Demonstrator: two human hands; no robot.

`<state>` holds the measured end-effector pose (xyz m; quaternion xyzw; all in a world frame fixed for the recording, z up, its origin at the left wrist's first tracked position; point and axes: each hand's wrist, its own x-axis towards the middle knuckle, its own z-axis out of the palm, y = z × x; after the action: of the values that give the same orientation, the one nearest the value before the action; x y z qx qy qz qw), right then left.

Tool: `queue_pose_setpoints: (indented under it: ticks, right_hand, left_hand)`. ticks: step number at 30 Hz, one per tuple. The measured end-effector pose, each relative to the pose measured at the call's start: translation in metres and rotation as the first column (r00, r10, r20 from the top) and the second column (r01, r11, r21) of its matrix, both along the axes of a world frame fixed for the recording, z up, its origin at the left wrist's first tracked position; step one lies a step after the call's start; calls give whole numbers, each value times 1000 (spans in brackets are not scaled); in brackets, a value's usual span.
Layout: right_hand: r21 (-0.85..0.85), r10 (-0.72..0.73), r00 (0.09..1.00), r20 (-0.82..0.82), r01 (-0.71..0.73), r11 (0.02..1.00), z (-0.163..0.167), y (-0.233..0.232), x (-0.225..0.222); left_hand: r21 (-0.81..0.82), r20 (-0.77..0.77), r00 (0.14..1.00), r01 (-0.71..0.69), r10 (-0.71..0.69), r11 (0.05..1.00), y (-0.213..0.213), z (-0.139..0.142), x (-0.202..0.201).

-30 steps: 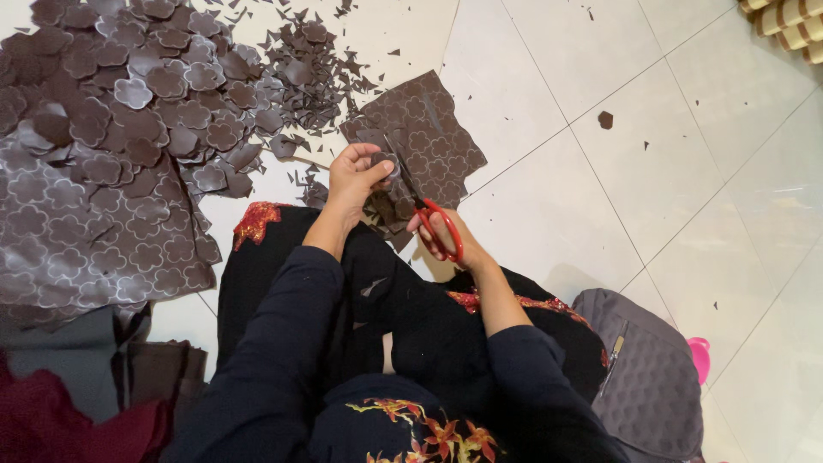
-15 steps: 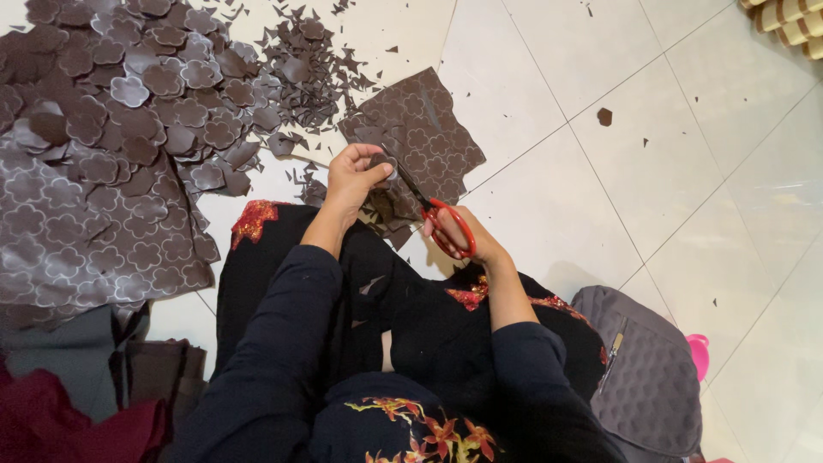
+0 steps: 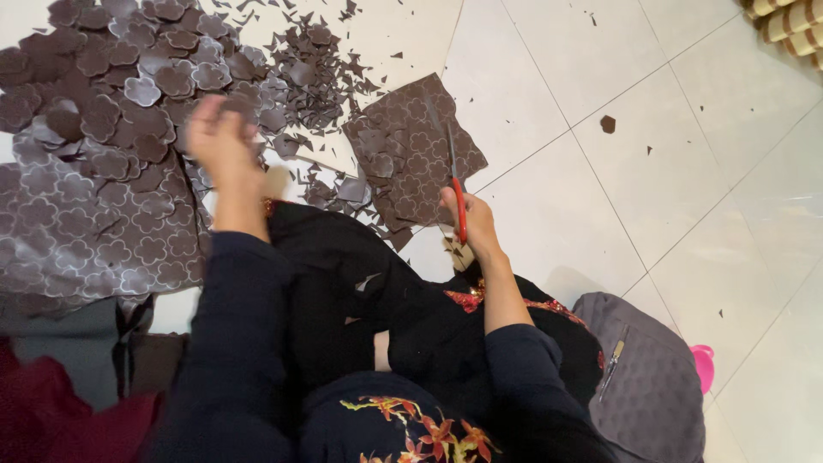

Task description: The person sits on the floor and uses red-handled scissors to cut flower-shaped pieces from a brown patterned fabric. Cut pieces are placed in a growing pile to the left while offcuts remain scattered on the floor.

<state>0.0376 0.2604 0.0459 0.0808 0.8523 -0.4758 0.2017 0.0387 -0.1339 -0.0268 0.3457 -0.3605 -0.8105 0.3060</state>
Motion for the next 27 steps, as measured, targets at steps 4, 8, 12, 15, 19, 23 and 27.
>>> queue_pose_setpoints:
  ticks: [4, 8, 12, 15, 19, 23, 27]
  right_hand:
    - [17, 16, 999, -29, -16, 1000, 9, -12, 1]
    - [47, -8, 999, -31, 10, 999, 25, -34, -3]
    - [61, 1, 999, -34, 1, 998, 38, -47, -2]
    - [89, 2, 999, -44, 2, 996, 44, -56, -3]
    - [67, -25, 999, -38, 27, 997, 53, -67, -3]
    - [17, -24, 1000, -10, 24, 1000, 60, -74, 1]
    - [-31, -38, 999, 24, 39, 999, 60, -76, -1]
  left_hand:
    - [-138, 240, 950, -171, 201, 976, -75, 10, 15]
    - [-576, 262, 922, -88, 286, 812, -78, 15, -2]
    - [-652, 166, 937, 337, -306, 679, 2, 17, -44]
    - [-751, 509, 751, 626, -421, 211, 71, 22, -51]
    - [-853, 453, 860, 342, -235, -395, 110, 25, -38]
    - [-771, 550, 818, 422, -166, -477, 114, 11, -25]
    - [-706, 685, 718, 612, -123, -357, 108, 3, -28]
